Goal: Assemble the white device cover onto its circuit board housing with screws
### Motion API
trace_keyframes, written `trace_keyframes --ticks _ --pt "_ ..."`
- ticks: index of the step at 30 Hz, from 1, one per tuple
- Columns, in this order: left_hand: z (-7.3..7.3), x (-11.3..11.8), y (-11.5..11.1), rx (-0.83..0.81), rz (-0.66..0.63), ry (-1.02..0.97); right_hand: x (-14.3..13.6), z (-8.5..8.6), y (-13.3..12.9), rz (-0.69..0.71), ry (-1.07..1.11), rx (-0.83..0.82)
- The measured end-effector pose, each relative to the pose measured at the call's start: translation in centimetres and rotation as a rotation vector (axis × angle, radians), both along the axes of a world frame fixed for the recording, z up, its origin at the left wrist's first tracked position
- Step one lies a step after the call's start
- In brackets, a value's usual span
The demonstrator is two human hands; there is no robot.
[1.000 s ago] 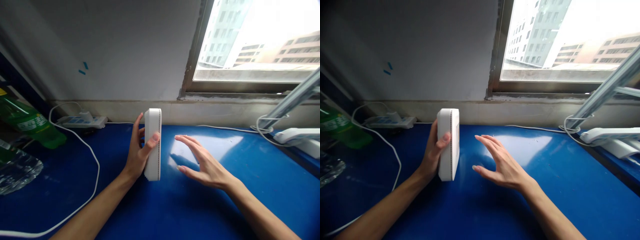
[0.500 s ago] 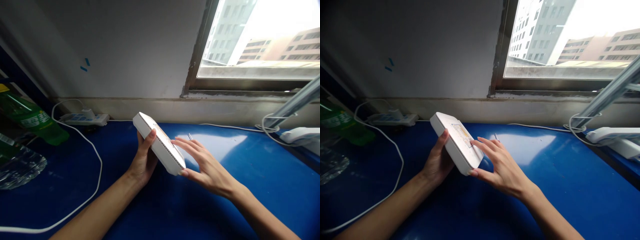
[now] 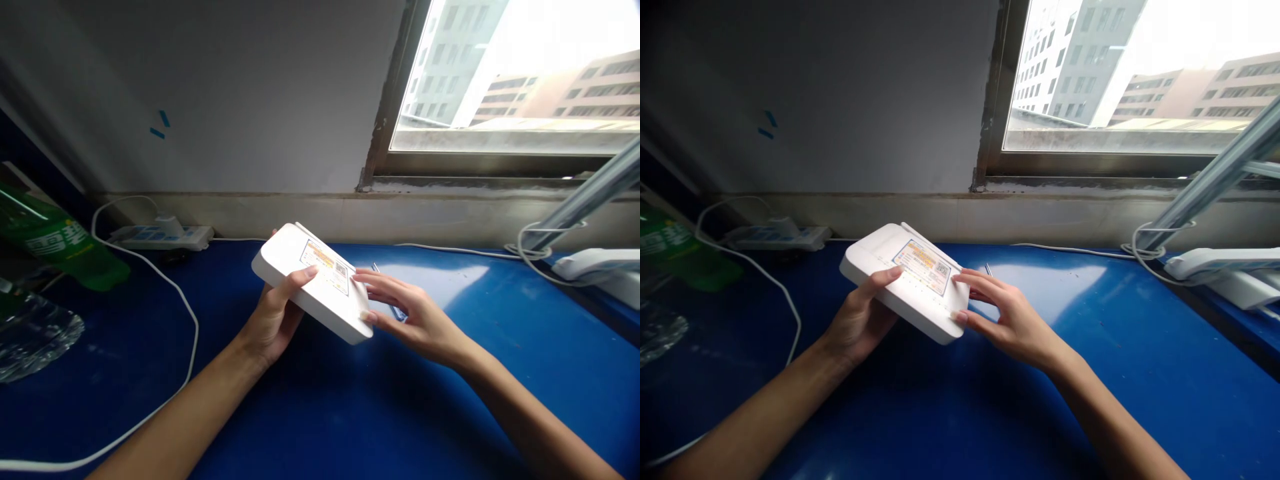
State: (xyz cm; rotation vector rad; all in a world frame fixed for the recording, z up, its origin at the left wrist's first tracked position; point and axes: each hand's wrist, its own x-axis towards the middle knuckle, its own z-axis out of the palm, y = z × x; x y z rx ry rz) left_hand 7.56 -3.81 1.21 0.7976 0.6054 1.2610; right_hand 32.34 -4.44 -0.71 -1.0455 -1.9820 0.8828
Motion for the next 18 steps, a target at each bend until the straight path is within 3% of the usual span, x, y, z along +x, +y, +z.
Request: trace_keyframes --ticks 8,11,14,18 --pt "-0.5 0.6 -0.5 0.026 -0.074 0.012 -0.1 -0.3 -0.4 0.025 -0.143 0.059" --pt "0.2 -0.8 0.5 0.024 -0.060 0.045 -0.2 -0.8 -0.2 0.012 -0.150 0.102" --pt "1.2 -2.8 1.7 -0.037 -0.135 0.089 0.1 -1.2 0.1 0.007 -0.164 0.143" --pt "1.3 -4.6 2.4 -0.145 -0.120 0.306 0.3 -1.5 0.0 0.014 -0.308 0.164"
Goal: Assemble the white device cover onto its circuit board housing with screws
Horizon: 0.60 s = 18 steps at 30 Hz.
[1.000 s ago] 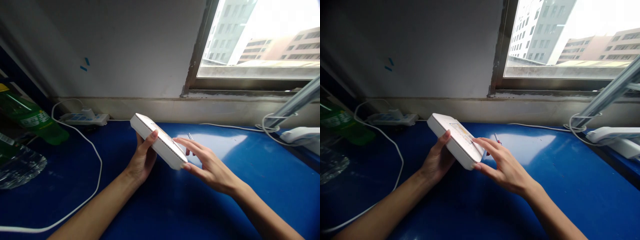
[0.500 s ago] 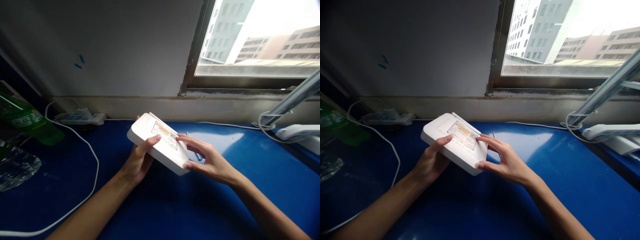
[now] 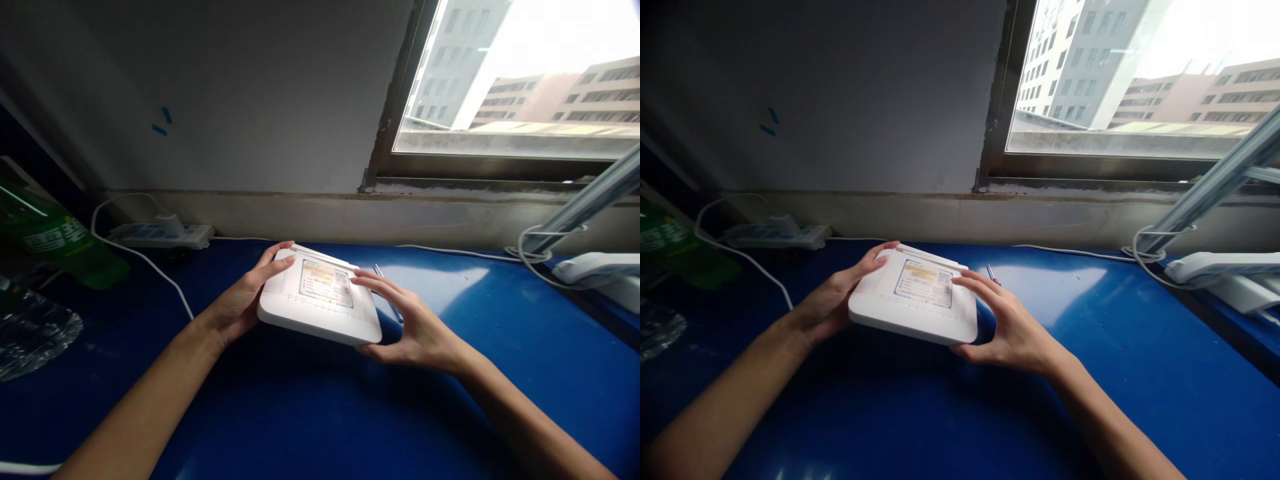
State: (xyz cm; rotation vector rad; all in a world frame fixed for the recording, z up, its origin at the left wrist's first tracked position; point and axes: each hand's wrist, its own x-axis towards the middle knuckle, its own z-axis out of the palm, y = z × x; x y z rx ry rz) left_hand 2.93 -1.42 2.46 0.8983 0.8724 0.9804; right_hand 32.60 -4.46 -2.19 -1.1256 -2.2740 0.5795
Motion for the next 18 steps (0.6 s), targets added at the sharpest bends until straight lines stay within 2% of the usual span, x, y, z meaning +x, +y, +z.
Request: trace_keyframes --ticks 2,4,7,10,14,18 --pt "-0.8 -0.3 0.0 -0.041 0.037 0.132 0.0 -0.1 -0.1 0.011 -0.081 0.003" --pt "-1.8 -0.4 0.2 -0.009 0.035 0.243 0.2 -0.2 -0.2 0.013 -0.137 0.010" --pt "-3.4 -0.5 0.7 0.229 0.026 0.477 0.6 0.0 0.0 0.014 -0.170 0.030" --pt "-4.4 -0.7 1.0 0.483 0.021 0.786 0.9 0.4 0.1 0.021 -0.210 0.061" --pt "-4.2 -0.7 0.6 0.569 -0.046 1.131 1.0 0.8 0.3 0.010 -0.207 0.120" --pt "-3.3 -1.2 0.2 0.568 -0.143 1.250 1.5 0.4 1.1 -0.165 -0.176 0.267"
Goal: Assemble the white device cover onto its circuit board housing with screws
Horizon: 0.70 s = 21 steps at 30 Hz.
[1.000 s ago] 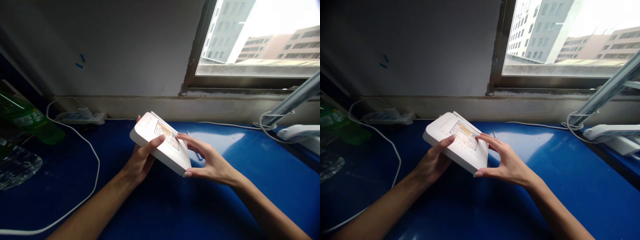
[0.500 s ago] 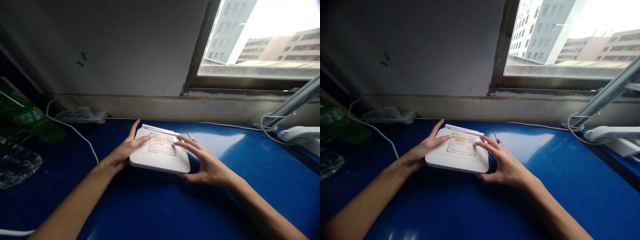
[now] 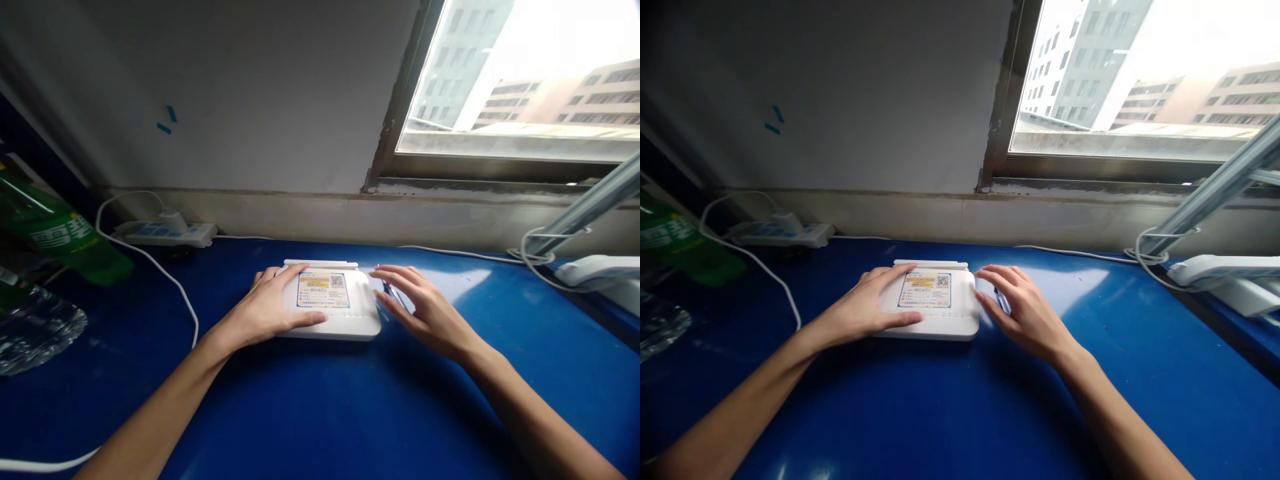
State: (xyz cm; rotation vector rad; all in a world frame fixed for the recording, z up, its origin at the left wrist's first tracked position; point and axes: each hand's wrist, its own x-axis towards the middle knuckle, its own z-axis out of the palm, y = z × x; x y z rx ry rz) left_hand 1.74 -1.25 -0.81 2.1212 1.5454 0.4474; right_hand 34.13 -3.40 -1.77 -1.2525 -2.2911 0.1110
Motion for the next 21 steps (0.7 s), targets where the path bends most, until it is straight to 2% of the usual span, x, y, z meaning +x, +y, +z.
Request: trace_keyframes --ticks 2,4,6,9,17,21 --pt "0.4 -0.6 -0.1 -0.023 -0.095 0.012 0.5 -0.5 0.4 -0.094 -0.019 0.034" --pt "0.7 -1.4 0.0 -0.032 -0.182 0.035 0.9 -1.1 0.7 -0.138 -0.037 -0.029" --pt "0.7 -1.9 0.0 -0.028 -0.213 0.059 1.2 -1.6 0.8 -0.150 -0.049 -0.120" --pt "0.2 -1.9 0.2 0.032 -0.207 0.050 1.0 -2.1 0.9 -0.153 -0.045 -0.173" --pt "-0.9 0.1 -0.2 0.116 -0.138 -0.019 0.5 -1.8 0.8 -0.158 0.024 -0.130" --pt "-1.0 0.2 -0.1 0.140 -0.176 -0.020 1.2 -1.7 1.1 -0.126 0.025 -0.133"
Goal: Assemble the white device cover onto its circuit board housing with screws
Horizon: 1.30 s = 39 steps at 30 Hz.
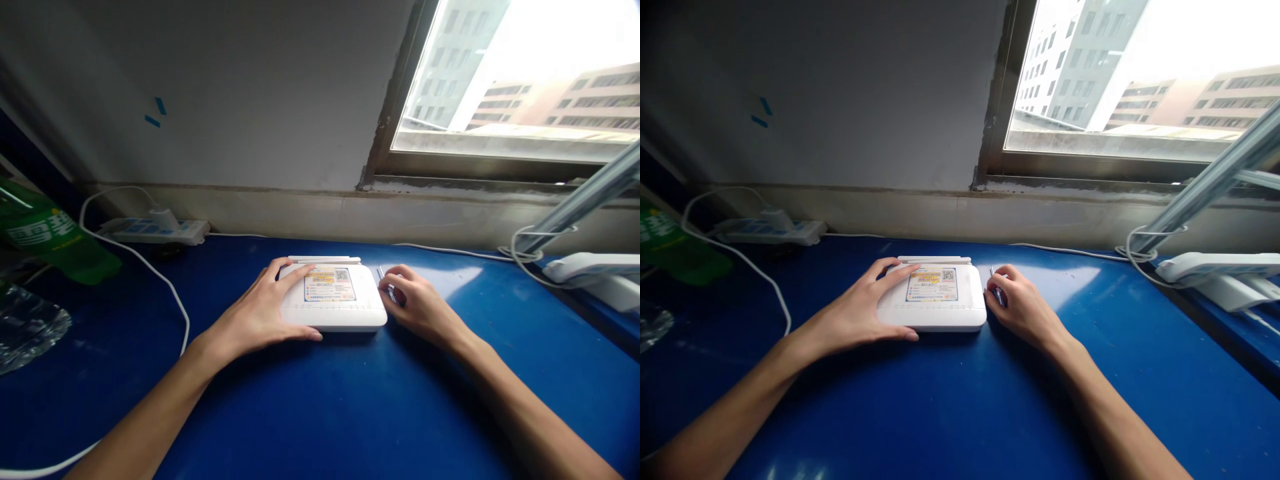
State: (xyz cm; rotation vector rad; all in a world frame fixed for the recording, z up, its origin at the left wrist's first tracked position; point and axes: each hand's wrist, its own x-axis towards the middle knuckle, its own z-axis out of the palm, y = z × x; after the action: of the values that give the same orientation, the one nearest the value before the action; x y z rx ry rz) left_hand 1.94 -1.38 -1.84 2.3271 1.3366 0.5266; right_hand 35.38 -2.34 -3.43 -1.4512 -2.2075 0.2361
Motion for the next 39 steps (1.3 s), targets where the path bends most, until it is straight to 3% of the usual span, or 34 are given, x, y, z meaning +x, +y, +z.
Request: trace_keyframes --ticks 6,10,15,19,25,39 --pt "-0.1 -0.3 0.3 0.005 -0.046 -0.003 1.0 0.2 0.4 0.055 -0.001 -0.004" --pt "1.0 -0.5 0.2 -0.029 -0.007 0.004 0.6 0.9 0.2 0.046 0.043 0.096" --pt "2.2 -1.2 0.8 0.083 0.208 -0.108 0.1 1.6 -0.2 0.005 0.071 0.198" --pt "1.9 -1.6 1.4 -0.019 0.385 0.161 -0.2 1.3 -0.5 0.022 0.029 0.140" --pt "0.8 -1.8 1.8 -0.124 0.364 0.276 -0.8 1.4 -0.7 0.021 0.010 0.108" --pt "1.0 -1.7 1.6 -0.139 0.318 0.305 -0.6 1.7 -0.8 0.029 -0.006 0.114"
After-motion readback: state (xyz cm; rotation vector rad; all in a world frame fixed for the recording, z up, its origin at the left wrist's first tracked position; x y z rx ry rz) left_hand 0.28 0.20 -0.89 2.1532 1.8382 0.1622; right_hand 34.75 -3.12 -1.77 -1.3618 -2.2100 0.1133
